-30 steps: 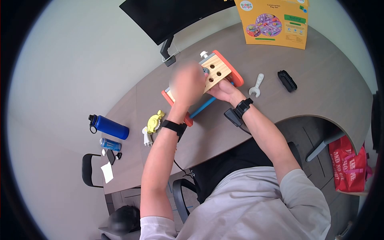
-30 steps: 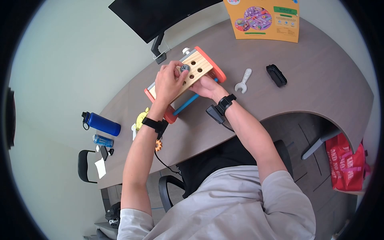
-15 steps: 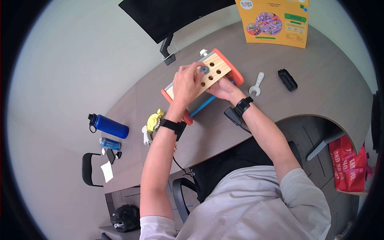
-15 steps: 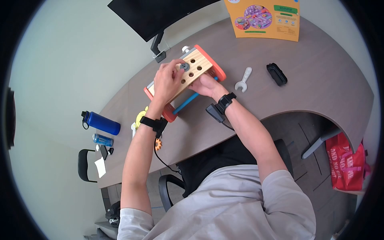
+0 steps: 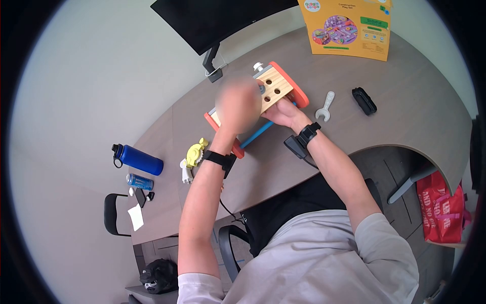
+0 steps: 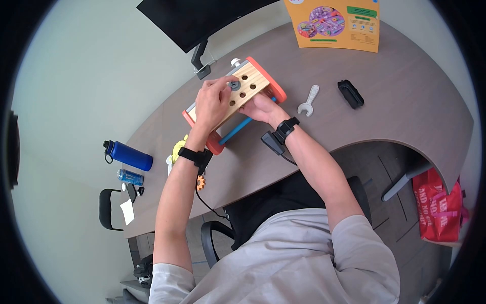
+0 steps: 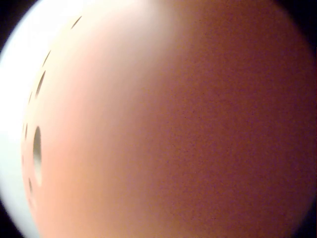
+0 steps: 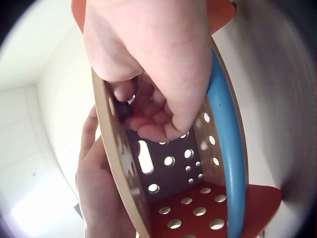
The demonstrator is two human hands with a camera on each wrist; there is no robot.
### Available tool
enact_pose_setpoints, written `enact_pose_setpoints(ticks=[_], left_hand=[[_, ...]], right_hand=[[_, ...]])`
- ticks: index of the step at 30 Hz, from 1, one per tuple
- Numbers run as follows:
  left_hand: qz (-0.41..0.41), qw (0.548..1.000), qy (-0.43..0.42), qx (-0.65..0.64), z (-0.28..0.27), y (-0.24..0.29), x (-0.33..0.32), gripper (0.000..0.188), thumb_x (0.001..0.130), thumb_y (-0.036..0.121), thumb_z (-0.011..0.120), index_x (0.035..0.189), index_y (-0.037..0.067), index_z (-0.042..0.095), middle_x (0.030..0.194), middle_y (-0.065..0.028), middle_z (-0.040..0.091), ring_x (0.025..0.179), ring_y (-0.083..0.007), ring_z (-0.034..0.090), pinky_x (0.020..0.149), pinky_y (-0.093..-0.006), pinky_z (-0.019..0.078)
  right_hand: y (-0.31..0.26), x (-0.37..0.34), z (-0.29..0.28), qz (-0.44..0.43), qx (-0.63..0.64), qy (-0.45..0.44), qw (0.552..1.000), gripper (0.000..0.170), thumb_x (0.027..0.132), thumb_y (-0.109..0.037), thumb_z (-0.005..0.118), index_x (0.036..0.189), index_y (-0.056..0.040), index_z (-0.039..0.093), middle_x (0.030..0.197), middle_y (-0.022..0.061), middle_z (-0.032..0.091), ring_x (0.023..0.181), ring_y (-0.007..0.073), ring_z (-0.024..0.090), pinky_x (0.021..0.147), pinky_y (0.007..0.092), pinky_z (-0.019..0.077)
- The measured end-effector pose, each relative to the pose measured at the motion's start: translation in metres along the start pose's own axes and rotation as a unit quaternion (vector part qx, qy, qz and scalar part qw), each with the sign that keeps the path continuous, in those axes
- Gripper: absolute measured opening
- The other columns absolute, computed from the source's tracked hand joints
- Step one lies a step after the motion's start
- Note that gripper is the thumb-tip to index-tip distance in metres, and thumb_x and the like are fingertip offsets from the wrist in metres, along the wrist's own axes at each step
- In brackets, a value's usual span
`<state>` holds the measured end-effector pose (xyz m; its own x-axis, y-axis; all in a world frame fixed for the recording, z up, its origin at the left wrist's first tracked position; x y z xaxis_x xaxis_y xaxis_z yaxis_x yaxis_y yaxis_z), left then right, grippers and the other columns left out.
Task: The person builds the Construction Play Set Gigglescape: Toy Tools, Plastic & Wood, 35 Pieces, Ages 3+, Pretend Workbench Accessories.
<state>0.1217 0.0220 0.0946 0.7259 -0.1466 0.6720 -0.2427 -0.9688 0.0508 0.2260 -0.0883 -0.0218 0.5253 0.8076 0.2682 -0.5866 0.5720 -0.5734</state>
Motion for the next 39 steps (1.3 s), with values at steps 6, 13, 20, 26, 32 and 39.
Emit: enact_pose_setpoints(ticks=[6,13,20,26,32,39], left_hand=[[-0.103,0.992,-0.073,-0.014,-0.010,0.014,0.003,0.025,0.098,0.018,0.072,0.123,0.016,0.073,0.077,-0.0025,0.060,0.096,-0.0284,0.061,0.088,-0.0453,0.0506],[-0.026,0.999,-0.033,0.001,-0.004,0.007,-0.001,0.029,0.097,0.018,0.074,0.126,0.019,0.074,0.079,-0.0025,0.062,0.101,-0.0275,0.062,0.090,-0.0451,0.0506],[-0.076,0.995,-0.052,-0.021,-0.008,0.011,0.002,0.026,0.097,0.016,0.072,0.121,0.024,0.077,0.088,-0.0052,0.072,0.109,-0.0301,0.064,0.092,-0.0465,0.0505],[-0.003,0.997,-0.072,0.027,-0.008,0.011,-0.002,0.015,0.095,0.011,0.069,0.102,0.020,0.078,0.085,-0.0054,0.072,0.118,-0.0355,0.064,0.095,-0.0484,0.0504],[-0.017,0.999,-0.050,0.003,-0.007,0.011,-0.003,0.011,0.095,0.008,0.068,0.094,0.016,0.075,0.083,-0.0058,0.072,0.118,-0.0368,0.065,0.096,-0.0481,0.0509],[-0.110,0.992,-0.053,-0.030,-0.013,0.018,0.001,0.015,0.094,0.012,0.074,0.109,0.015,0.074,0.076,-0.0033,0.066,0.106,-0.0300,0.067,0.088,-0.0462,0.0521]], right_hand=[[-0.001,-0.002,0.003,0.002,-0.001,0.005,1.000,0.042,0.116,-0.042,0.045,0.151,-0.0189,0.050,0.151,0.0019,0.057,0.136,0.0173,0.056,0.116,0.0440,0.0462],[-0.001,-0.001,0.002,-0.003,0.005,0.000,1.000,0.045,0.115,-0.046,0.048,0.150,-0.0189,0.050,0.151,0.0020,0.057,0.136,0.0177,0.056,0.116,0.0445,0.0467],[-0.001,0.000,0.001,-0.008,-0.001,-0.017,1.000,0.046,0.114,-0.047,0.050,0.150,-0.0189,0.051,0.152,0.0024,0.057,0.137,0.0183,0.057,0.116,0.0455,0.0468],[0.001,-0.003,0.000,0.007,0.004,-0.042,0.999,0.045,0.113,-0.044,0.053,0.150,-0.0187,0.051,0.152,0.0022,0.057,0.136,0.0193,0.057,0.116,0.0460,0.0466],[0.002,-0.002,-0.008,0.008,0.007,-0.015,1.000,0.041,0.115,-0.043,0.047,0.149,-0.0197,0.052,0.150,-0.0001,0.058,0.135,0.0189,0.056,0.115,0.0452,0.0456],[0.000,-0.006,-0.001,0.019,-0.004,0.023,1.000,0.038,0.115,-0.041,0.047,0.145,-0.0200,0.054,0.146,-0.0007,0.060,0.133,0.0163,0.057,0.112,0.0415,0.0473]])
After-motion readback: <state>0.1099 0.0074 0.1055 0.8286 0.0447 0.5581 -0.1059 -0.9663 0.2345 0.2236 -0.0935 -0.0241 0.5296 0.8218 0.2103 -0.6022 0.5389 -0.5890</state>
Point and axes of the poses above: each hand's wrist, its own x-axis towards the middle knuckle, its own z-axis out of the palm, y = z × x, the point moved 1 cm from there along x, towards the middle knuckle
